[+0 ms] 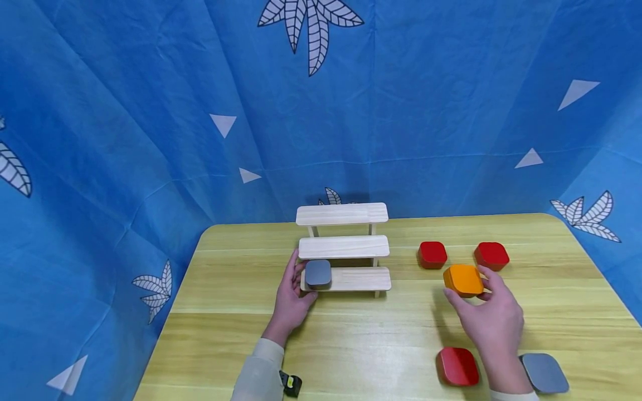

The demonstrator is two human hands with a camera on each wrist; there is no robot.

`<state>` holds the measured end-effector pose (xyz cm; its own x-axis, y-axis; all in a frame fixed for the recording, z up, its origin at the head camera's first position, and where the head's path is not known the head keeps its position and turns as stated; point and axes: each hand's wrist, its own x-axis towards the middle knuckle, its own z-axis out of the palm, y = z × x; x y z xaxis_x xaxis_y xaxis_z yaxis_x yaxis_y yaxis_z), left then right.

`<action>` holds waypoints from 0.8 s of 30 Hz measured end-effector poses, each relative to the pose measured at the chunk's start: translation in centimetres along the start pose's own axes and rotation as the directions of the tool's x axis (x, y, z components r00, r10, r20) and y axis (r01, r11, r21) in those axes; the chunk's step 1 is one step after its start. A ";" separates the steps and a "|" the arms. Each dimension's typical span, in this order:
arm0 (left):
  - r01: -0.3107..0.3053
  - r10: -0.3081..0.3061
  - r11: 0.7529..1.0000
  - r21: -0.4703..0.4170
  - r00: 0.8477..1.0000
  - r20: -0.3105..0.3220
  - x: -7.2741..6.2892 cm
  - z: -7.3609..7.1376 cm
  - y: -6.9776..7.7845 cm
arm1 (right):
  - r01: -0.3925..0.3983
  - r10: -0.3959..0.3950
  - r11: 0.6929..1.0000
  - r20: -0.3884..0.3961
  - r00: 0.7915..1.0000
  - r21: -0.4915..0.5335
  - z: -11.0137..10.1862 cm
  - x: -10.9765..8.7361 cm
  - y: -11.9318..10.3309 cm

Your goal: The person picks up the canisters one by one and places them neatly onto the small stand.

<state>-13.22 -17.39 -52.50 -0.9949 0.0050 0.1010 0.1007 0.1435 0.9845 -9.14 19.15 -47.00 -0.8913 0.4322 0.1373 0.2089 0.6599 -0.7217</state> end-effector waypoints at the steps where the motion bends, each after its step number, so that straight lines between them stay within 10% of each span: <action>1: 0.001 -0.001 1.000 0.000 1.000 0.000 0.0 0.0 0.0 | 0.004 -0.004 1.000 0.000 1.000 0.003 0.1 0.0 -0.1; 11: 0.011 -0.011 1.000 -0.004 1.000 0.012 -0.7 0.1 3.2 | 0.011 -0.012 1.000 0.021 1.000 0.019 0.3 -0.1 -0.9; 24: 0.013 -0.013 1.000 0.003 1.000 0.014 -0.7 0.1 3.2 | 0.045 -0.045 0.998 0.007 0.999 0.038 0.6 -0.2 -1.8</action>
<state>-12.17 -16.83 -49.41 -0.9962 0.0169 0.0858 0.0874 0.1468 0.9853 -9.56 17.53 -46.16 -0.9025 0.3977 0.1654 0.1529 0.6547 -0.7402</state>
